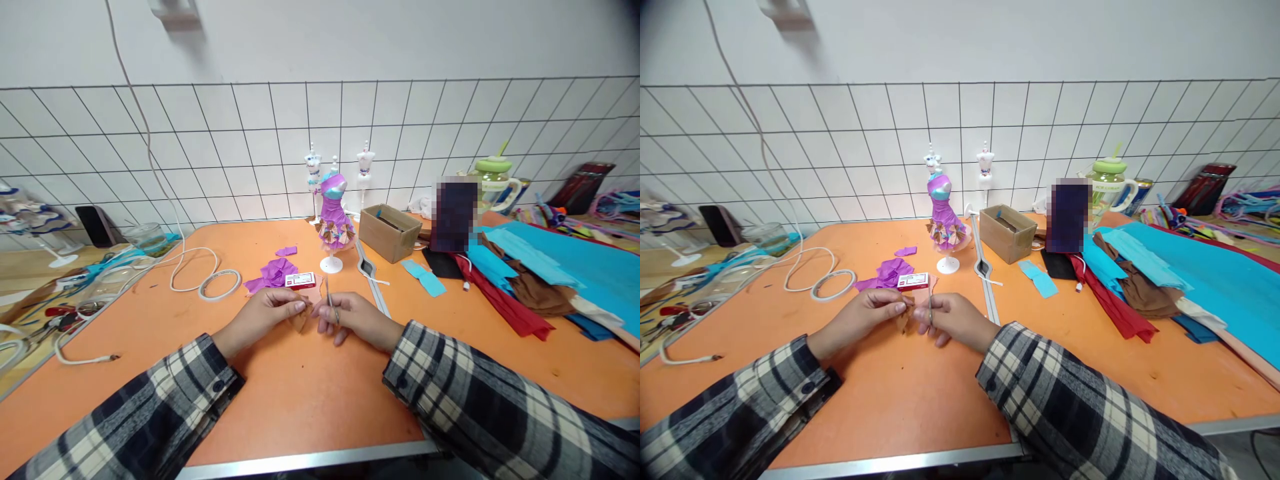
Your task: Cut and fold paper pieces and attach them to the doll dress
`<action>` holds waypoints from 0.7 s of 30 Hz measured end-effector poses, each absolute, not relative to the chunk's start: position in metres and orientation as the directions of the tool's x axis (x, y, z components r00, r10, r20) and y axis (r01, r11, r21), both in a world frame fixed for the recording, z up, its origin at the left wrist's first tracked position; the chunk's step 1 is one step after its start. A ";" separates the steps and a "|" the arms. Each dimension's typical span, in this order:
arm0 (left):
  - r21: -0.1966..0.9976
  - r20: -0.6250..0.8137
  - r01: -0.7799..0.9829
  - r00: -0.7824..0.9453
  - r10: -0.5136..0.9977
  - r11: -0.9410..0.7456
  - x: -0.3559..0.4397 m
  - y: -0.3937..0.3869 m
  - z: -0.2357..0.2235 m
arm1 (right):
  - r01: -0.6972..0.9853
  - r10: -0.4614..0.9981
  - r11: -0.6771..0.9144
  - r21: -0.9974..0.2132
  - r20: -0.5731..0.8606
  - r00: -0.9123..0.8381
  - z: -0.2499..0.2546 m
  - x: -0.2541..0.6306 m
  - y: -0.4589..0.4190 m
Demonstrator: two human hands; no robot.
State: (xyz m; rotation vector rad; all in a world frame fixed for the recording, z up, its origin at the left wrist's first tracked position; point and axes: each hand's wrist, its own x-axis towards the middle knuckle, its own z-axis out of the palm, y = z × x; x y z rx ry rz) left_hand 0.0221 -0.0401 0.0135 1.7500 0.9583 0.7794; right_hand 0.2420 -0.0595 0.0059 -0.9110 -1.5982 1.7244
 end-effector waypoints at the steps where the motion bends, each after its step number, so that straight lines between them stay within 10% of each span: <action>1: 0.942 0.087 0.248 0.470 0.878 -0.226 0.022 -0.041 0.014 | 0.016 0.867 -0.069 -0.997 -0.068 -0.494 0.005 0.243 -0.057; 11: 0.964 0.016 0.203 0.606 0.795 -0.174 0.031 -0.045 0.009 | -0.095 0.924 -0.117 -0.989 -0.073 -0.375 -0.002 0.237 -0.054; 21: 0.945 0.006 0.278 0.515 0.857 -0.173 0.030 -0.041 0.004 | 0.195 0.956 0.259 -0.946 0.223 -0.189 -0.019 0.247 -0.021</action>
